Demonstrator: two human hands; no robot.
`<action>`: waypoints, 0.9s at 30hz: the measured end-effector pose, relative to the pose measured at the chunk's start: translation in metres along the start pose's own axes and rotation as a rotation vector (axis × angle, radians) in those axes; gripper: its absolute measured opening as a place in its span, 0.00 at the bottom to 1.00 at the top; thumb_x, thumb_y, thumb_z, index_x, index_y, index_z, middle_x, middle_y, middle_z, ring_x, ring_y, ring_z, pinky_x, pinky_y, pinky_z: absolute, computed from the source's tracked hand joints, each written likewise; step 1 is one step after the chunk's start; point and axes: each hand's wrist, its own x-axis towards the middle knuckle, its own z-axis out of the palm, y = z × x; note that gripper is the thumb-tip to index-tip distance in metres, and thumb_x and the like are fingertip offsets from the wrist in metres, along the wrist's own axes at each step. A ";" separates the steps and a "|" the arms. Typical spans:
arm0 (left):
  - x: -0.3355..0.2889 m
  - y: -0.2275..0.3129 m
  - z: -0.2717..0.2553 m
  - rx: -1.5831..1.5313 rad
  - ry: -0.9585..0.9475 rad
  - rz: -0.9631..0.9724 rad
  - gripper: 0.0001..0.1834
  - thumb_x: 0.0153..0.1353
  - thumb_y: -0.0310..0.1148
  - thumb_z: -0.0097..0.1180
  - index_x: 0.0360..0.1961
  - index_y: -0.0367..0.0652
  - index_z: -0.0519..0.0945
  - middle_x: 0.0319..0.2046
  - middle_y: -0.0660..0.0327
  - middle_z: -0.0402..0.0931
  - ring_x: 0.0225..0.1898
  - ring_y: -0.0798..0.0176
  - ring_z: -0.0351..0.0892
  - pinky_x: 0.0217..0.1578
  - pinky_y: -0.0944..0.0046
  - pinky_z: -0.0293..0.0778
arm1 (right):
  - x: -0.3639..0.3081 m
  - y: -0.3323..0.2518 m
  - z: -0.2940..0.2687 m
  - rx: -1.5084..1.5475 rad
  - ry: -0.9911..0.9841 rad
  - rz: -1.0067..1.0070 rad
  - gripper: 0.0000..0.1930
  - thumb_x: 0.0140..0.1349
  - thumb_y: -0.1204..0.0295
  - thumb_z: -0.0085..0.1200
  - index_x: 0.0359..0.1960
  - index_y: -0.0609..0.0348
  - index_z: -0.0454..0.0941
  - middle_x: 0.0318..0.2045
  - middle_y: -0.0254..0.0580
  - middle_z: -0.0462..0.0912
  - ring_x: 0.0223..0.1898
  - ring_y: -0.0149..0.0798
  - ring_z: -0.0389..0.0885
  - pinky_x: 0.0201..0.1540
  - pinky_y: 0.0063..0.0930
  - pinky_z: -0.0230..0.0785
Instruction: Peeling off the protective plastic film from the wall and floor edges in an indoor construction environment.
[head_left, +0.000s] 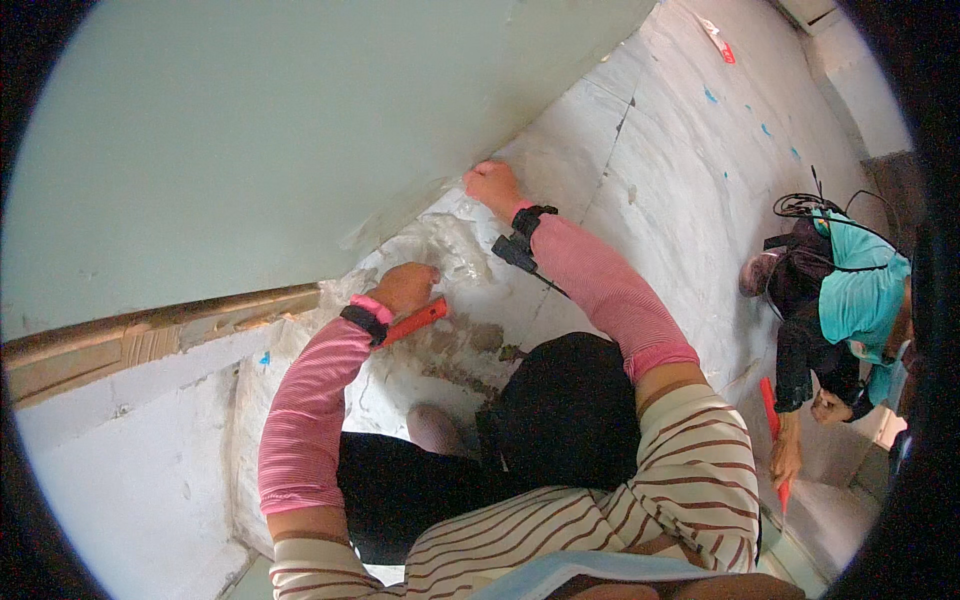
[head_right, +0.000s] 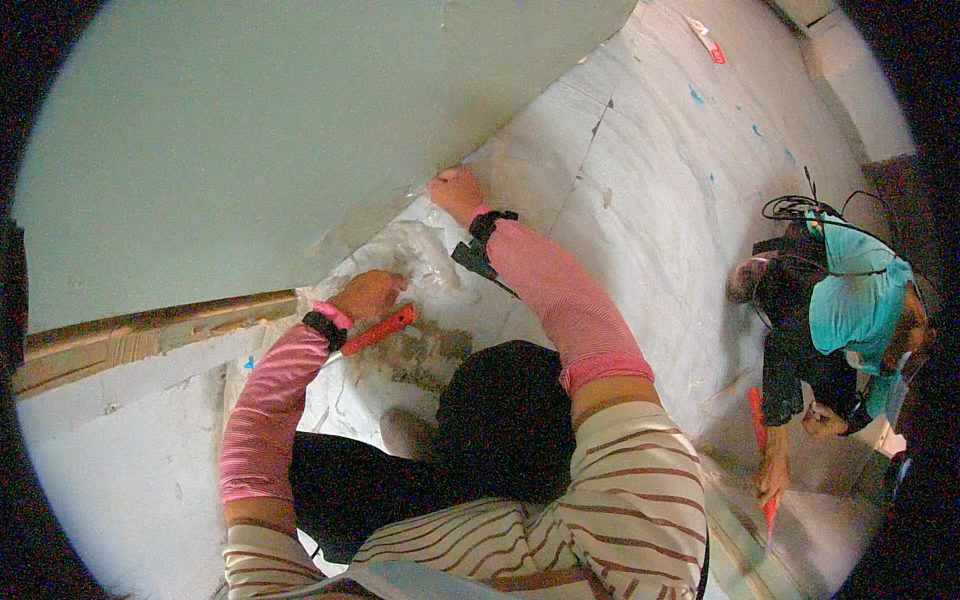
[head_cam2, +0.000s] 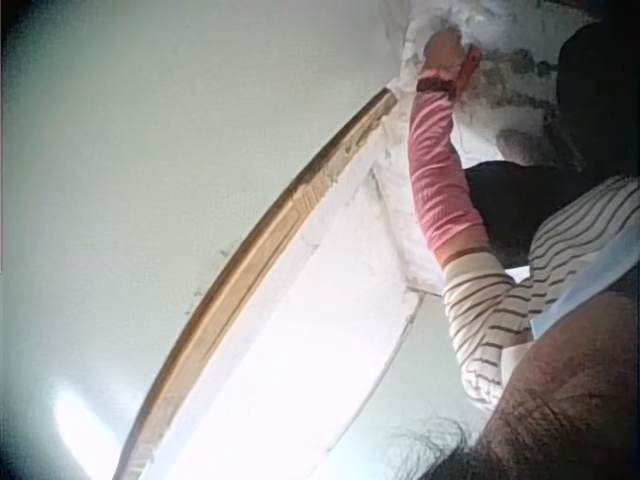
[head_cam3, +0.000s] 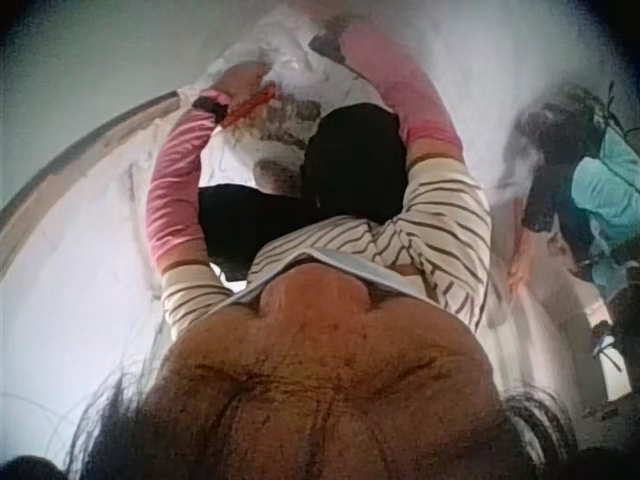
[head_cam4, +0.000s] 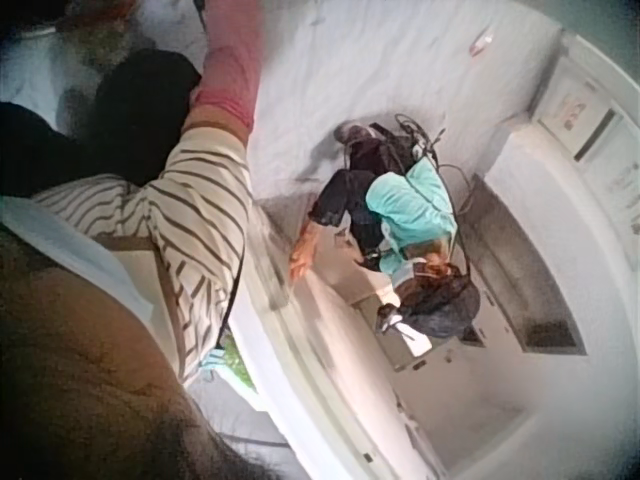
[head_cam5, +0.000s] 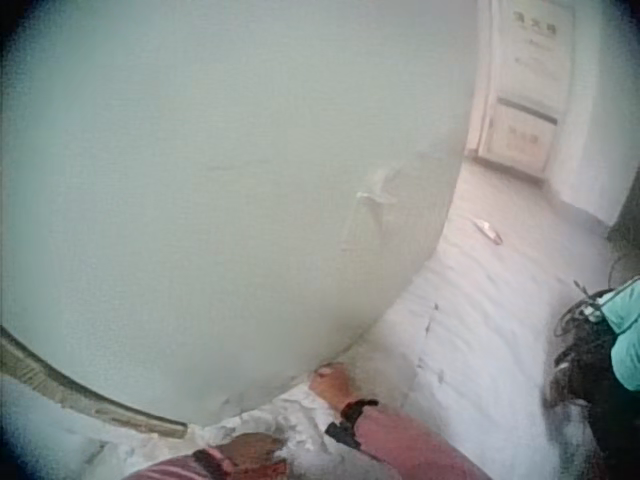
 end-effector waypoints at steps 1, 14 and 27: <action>-0.002 0.001 -0.003 0.002 -0.009 -0.017 0.15 0.45 0.27 0.49 0.37 0.39 0.76 0.35 0.49 0.76 0.38 0.46 0.75 0.40 0.54 0.71 | -0.008 -0.007 0.008 0.009 -0.020 -0.028 0.13 0.44 0.65 0.50 0.20 0.65 0.77 0.18 0.52 0.77 0.22 0.47 0.77 0.29 0.37 0.68; -0.004 -0.026 0.003 -0.057 0.072 0.036 0.13 0.45 0.29 0.50 0.35 0.40 0.77 0.29 0.47 0.75 0.33 0.44 0.75 0.35 0.52 0.70 | -0.013 -0.024 -0.014 0.305 -0.263 0.221 0.10 0.51 0.66 0.52 0.22 0.61 0.75 0.20 0.35 0.76 0.19 0.25 0.70 0.19 0.16 0.59; 0.024 0.001 -0.008 -0.823 0.167 -0.109 0.08 0.55 0.25 0.45 0.31 0.35 0.77 0.20 0.60 0.73 0.21 0.69 0.71 0.24 0.68 0.69 | -0.034 0.011 -0.010 -0.037 -0.142 0.053 0.14 0.51 0.63 0.48 0.17 0.60 0.76 0.14 0.36 0.76 0.16 0.30 0.72 0.21 0.26 0.65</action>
